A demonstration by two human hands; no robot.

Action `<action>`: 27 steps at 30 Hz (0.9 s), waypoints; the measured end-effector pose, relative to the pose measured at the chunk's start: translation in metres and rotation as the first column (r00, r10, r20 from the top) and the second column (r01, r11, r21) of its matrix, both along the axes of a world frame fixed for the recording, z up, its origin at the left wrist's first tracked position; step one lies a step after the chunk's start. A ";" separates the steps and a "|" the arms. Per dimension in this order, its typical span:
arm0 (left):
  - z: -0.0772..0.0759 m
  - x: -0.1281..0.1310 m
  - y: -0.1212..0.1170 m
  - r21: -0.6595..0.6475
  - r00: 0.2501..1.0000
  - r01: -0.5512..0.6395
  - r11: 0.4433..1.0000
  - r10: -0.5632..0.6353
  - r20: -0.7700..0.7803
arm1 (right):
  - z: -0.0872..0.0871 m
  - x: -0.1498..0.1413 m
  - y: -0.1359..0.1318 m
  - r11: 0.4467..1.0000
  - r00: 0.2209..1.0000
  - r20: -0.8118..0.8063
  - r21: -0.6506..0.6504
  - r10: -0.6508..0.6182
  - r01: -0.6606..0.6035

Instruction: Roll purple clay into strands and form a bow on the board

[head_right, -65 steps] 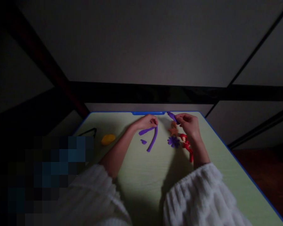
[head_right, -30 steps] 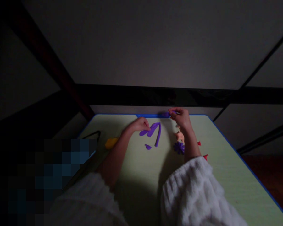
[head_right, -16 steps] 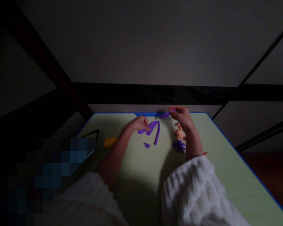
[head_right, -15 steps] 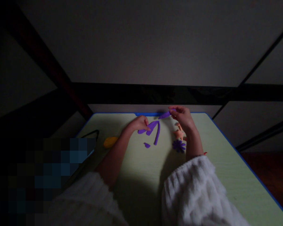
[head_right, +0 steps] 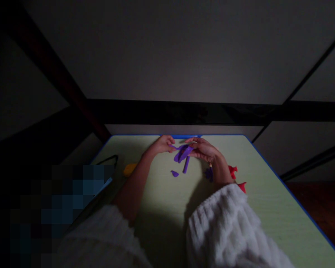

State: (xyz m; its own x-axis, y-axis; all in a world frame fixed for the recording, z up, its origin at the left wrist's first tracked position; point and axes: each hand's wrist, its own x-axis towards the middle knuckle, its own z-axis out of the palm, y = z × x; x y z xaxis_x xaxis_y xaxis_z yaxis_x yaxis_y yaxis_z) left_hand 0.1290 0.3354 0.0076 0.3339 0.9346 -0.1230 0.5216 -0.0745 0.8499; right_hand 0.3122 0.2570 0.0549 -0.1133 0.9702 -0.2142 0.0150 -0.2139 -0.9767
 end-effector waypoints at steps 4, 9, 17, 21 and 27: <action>0.004 0.001 0.000 0.036 0.998 -0.048 0.998 0.047 0.043 | -0.005 -0.001 0.003 0.999 0.999 -0.024 -0.025 0.025 -0.025; 0.006 0.002 0.004 0.144 0.985 -0.159 0.977 0.147 0.094 | -0.009 0.002 0.004 0.999 0.999 -0.046 -0.045 0.018 -0.020; -0.008 0.006 0.005 0.305 0.952 -0.305 0.902 0.299 0.066 | -0.007 0.001 0.001 0.999 0.999 -0.012 -0.019 0.039 -0.039; -0.014 0.004 0.002 0.411 0.937 -0.334 0.848 0.348 0.044 | -0.010 0.006 0.003 0.999 0.999 0.041 0.043 -0.003 0.002; -0.012 0.003 0.000 0.500 0.908 -0.384 0.776 0.415 0.054 | -0.018 0.020 0.016 0.926 0.936 0.172 0.279 -0.308 0.254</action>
